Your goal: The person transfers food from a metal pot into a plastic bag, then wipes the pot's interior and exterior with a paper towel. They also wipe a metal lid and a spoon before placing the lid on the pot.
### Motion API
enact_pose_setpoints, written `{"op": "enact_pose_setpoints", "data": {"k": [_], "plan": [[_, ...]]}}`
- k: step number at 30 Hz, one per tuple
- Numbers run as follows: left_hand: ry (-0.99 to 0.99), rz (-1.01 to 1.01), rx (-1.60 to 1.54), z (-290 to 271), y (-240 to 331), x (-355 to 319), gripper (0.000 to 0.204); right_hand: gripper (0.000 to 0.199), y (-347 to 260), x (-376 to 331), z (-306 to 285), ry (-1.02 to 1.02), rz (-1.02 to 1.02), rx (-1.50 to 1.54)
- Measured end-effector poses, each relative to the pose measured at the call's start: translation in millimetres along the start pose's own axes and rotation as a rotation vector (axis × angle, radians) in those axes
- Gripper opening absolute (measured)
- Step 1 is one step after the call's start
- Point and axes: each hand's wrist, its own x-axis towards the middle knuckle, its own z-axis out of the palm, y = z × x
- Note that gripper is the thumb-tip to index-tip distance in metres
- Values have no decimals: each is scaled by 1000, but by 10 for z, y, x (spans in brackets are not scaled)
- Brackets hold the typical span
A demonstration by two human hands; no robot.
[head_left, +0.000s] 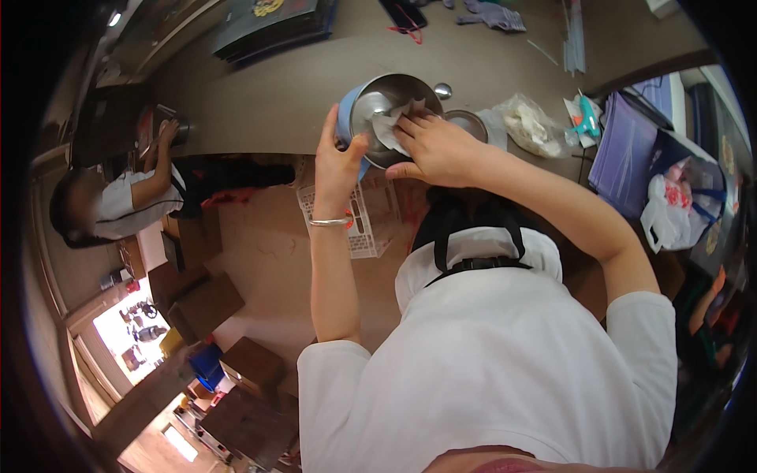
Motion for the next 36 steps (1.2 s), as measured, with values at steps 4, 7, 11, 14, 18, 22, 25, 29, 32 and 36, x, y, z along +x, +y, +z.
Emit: {"op": "enact_pose_setpoints", "data": {"k": [4,7,11,14,18,22,25,29,32,36], "plan": [[98,47,-127,-118,-241,-237,73,69,-284,-26,0,-221,-181,303],[114,69,286,60,-134,-100,74,54,-218,-18,-115,-97,-183,533],[138,-52,152,-19,-63,-223,83,45,-193,232,-200,-76,-250,178],[230,-16,160,-125,-99,-405,85,44,-280,284,-231,55,-303,-144],[359,-29,158,-163,-29,-530,90,51,-273,327,-100,77,-284,-262],[434,-5,204,-129,-142,-582,96,57,-456,254,-2,-323,-134,297],[471,26,45,-134,-172,-565,94,55,-608,207,111,-149,-118,775],[341,33,105,-229,-223,-563,94,48,-590,60,-20,-142,-300,167],[-10,-136,240,-352,92,-612,92,39,-86,24,2,54,-578,-477],[97,37,38,-390,-331,-361,107,35,-109,91,-48,115,-535,-512]]}}
